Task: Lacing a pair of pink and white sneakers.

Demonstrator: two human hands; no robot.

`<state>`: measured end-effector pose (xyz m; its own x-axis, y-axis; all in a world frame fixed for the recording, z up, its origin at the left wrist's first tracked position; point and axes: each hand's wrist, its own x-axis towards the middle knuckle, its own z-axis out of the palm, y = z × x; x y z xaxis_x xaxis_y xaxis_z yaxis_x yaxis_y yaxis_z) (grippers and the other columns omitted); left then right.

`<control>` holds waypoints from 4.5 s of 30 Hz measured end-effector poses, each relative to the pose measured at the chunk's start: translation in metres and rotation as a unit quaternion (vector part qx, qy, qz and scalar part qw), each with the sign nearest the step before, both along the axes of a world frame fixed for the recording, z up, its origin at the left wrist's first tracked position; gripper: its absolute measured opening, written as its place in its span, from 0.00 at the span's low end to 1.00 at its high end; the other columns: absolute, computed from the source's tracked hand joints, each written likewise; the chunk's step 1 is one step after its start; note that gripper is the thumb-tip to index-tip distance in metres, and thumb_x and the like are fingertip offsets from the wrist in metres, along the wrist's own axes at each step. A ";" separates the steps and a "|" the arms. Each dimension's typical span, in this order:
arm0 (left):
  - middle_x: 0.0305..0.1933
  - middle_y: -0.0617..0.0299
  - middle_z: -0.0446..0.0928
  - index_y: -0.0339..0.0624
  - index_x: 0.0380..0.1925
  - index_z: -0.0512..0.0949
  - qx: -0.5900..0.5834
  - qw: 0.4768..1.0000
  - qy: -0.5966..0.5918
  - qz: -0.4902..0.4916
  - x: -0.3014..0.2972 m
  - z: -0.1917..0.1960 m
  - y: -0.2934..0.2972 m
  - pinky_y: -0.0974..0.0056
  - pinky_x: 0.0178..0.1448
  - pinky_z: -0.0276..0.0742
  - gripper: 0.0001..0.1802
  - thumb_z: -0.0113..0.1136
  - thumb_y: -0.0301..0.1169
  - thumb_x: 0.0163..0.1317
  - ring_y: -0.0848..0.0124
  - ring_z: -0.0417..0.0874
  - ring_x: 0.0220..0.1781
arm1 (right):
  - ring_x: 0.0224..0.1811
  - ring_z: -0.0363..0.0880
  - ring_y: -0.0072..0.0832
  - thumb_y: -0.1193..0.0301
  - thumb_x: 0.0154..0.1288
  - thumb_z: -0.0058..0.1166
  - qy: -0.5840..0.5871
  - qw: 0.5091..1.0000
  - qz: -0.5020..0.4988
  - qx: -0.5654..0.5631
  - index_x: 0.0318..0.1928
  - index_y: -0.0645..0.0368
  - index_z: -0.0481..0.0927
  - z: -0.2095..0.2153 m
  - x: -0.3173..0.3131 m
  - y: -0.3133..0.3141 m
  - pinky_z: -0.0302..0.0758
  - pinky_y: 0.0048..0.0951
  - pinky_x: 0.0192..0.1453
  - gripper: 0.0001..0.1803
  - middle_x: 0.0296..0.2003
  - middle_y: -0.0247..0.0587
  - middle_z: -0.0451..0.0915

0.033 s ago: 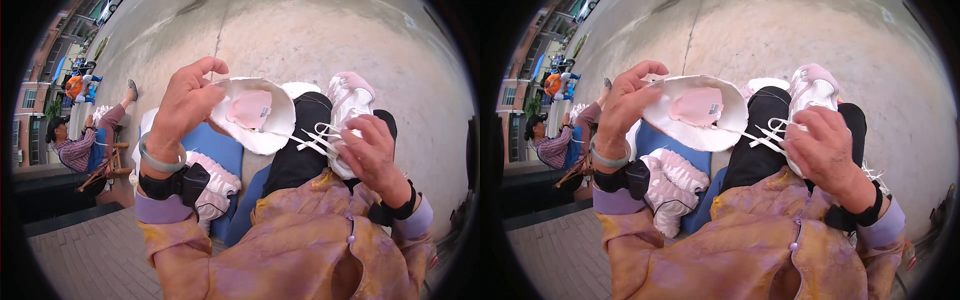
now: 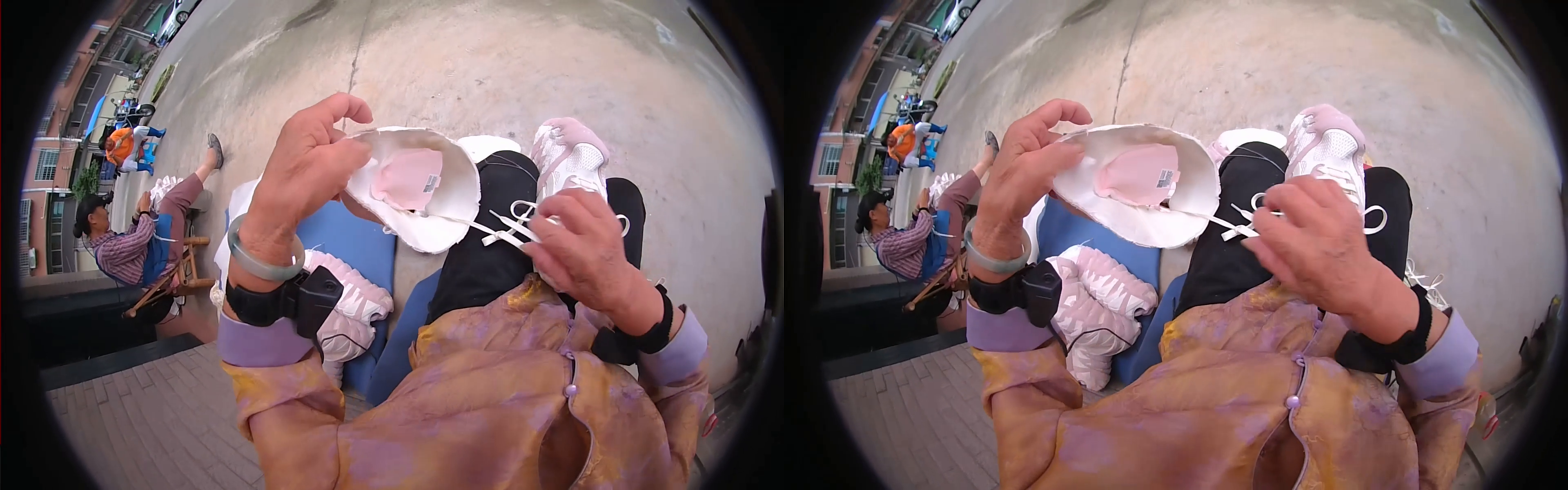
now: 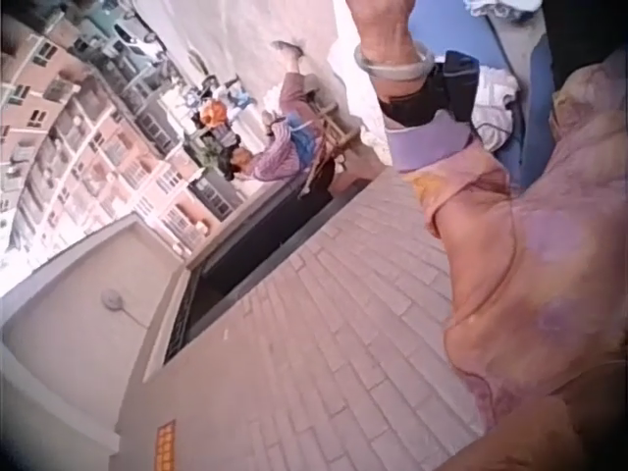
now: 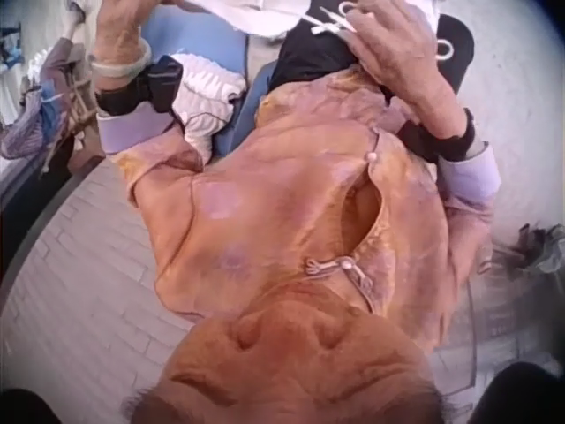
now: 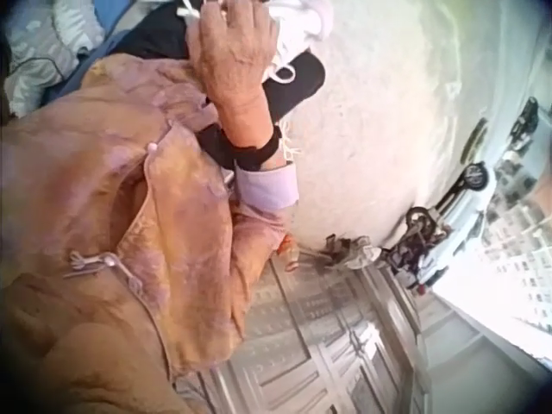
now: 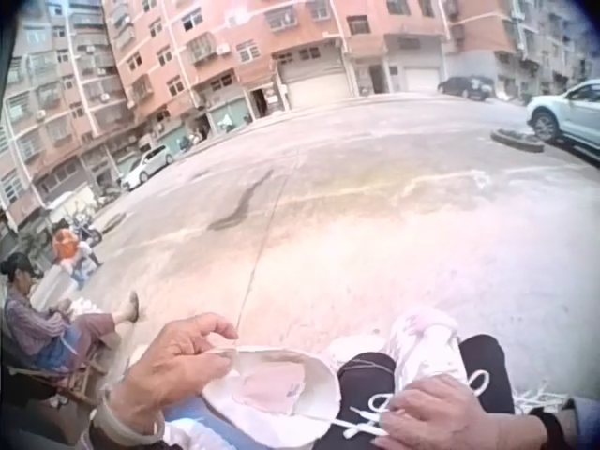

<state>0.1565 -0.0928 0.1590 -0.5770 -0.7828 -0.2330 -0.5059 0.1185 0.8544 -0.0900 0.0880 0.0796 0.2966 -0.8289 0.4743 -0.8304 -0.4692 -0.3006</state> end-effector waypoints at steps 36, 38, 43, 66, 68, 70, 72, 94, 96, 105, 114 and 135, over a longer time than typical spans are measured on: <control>0.11 0.59 0.66 0.36 0.12 0.71 -0.176 0.964 0.155 -0.123 -0.016 -0.087 0.093 0.65 0.22 0.60 0.10 0.51 0.25 0.50 0.69 0.65 0.14 | 0.52 0.74 0.23 0.72 0.65 0.53 -0.769 0.531 0.064 0.350 0.59 0.66 0.66 -0.005 -0.009 0.015 0.72 0.27 0.56 0.23 0.51 0.39 0.75; 0.10 0.55 0.61 0.37 0.10 0.66 -0.165 0.956 0.144 -0.196 -0.019 -0.085 0.105 0.62 0.20 0.58 0.10 0.52 0.25 0.46 0.62 0.63 0.12 | 0.55 0.73 0.25 0.73 0.65 0.53 -0.779 0.512 0.079 0.354 0.60 0.67 0.65 -0.010 -0.028 0.037 0.70 0.28 0.60 0.25 0.53 0.40 0.74; 0.10 0.55 0.59 0.37 0.10 0.64 -0.123 0.964 0.111 -0.209 -0.031 -0.102 0.128 0.61 0.18 0.56 0.11 0.51 0.25 0.46 0.63 0.62 0.11 | 0.57 0.73 0.28 0.74 0.62 0.56 -0.820 0.433 0.108 0.359 0.63 0.69 0.60 -0.034 -0.059 0.070 0.68 0.30 0.63 0.31 0.55 0.43 0.73; 0.16 0.52 0.74 0.36 0.39 0.67 -0.048 0.992 0.037 -0.115 -0.098 -0.132 0.165 0.63 0.24 0.71 0.15 0.57 0.36 0.62 0.60 0.80 0.19 | 0.39 0.76 0.25 0.76 0.65 0.45 -0.586 0.764 -0.213 0.167 0.51 0.67 0.69 -0.107 -0.063 0.097 0.72 0.25 0.48 0.15 0.37 0.40 0.78; 0.17 0.57 0.75 0.35 0.40 0.66 -0.094 0.988 0.056 -0.109 -0.099 -0.132 0.168 0.67 0.24 0.70 0.13 0.55 0.33 0.64 0.69 0.77 0.19 | 0.44 0.76 0.36 0.77 0.61 0.48 -0.451 0.841 -0.285 0.093 0.49 0.67 0.71 -0.097 -0.053 0.099 0.71 0.30 0.51 0.15 0.42 0.48 0.76; 0.18 0.61 0.77 0.35 0.42 0.66 -0.141 0.982 0.076 -0.102 -0.104 -0.130 0.167 0.72 0.24 0.69 0.11 0.53 0.30 0.66 0.79 0.75 0.19 | 0.47 0.74 0.40 0.76 0.61 0.50 -0.371 0.884 -0.283 0.030 0.49 0.67 0.71 -0.085 -0.049 0.099 0.70 0.33 0.53 0.16 0.45 0.50 0.74; 0.17 0.59 0.76 0.34 0.46 0.67 -0.190 0.974 0.060 -0.105 -0.110 -0.126 0.163 0.70 0.23 0.69 0.14 0.53 0.29 0.65 0.75 0.76 0.19 | 0.52 0.70 0.47 0.65 0.58 0.56 -0.269 0.926 -0.260 -0.044 0.49 0.66 0.72 -0.077 -0.050 0.096 0.67 0.41 0.56 0.22 0.49 0.52 0.72; 0.24 0.49 0.78 0.30 0.55 0.66 -0.387 0.901 -0.071 -0.182 -0.137 -0.132 0.131 0.55 0.24 0.73 0.25 0.52 0.33 0.61 0.53 0.81 0.23 | 0.33 0.75 0.37 0.66 0.54 0.54 -0.108 0.959 -0.260 -0.039 0.38 0.60 0.74 -0.074 -0.055 0.063 0.74 0.34 0.36 0.13 0.32 0.42 0.74; 0.24 0.49 0.78 0.30 0.55 0.66 -0.377 0.905 -0.082 -0.178 -0.136 -0.132 0.131 0.54 0.24 0.73 0.26 0.52 0.35 0.61 0.53 0.81 0.23 | 0.33 0.75 0.37 0.67 0.54 0.53 -0.109 0.959 -0.259 -0.029 0.38 0.61 0.74 -0.075 -0.054 0.065 0.74 0.34 0.36 0.13 0.32 0.43 0.74; 0.24 0.45 0.78 0.28 0.57 0.65 -0.340 0.920 -0.081 -0.179 -0.139 -0.133 0.141 0.55 0.26 0.74 0.28 0.52 0.36 0.61 0.53 0.81 0.23 | 0.35 0.76 0.39 0.68 0.54 0.53 -0.137 0.957 -0.252 -0.037 0.41 0.62 0.74 -0.087 -0.056 0.072 0.74 0.36 0.39 0.14 0.36 0.45 0.76; 0.34 0.44 0.80 0.30 0.64 0.57 -0.177 0.961 -0.024 -0.212 -0.128 -0.135 0.129 0.63 0.36 0.77 0.32 0.54 0.31 0.61 0.60 0.84 0.33 | 0.36 0.79 0.36 0.67 0.64 0.52 -0.412 0.901 -0.131 0.008 0.38 0.62 0.78 -0.075 -0.099 0.093 0.75 0.30 0.41 0.11 0.33 0.44 0.79; 0.60 0.49 0.68 0.34 0.69 0.46 0.110 0.982 -0.097 -0.122 -0.166 -0.102 0.150 0.62 0.61 0.69 0.52 0.65 0.45 0.54 0.63 0.74 0.58 | 0.44 0.78 0.43 0.74 0.52 0.51 -0.261 0.631 -0.590 0.431 0.40 0.46 0.83 -0.425 -0.201 0.263 0.75 0.40 0.48 0.15 0.41 0.45 0.80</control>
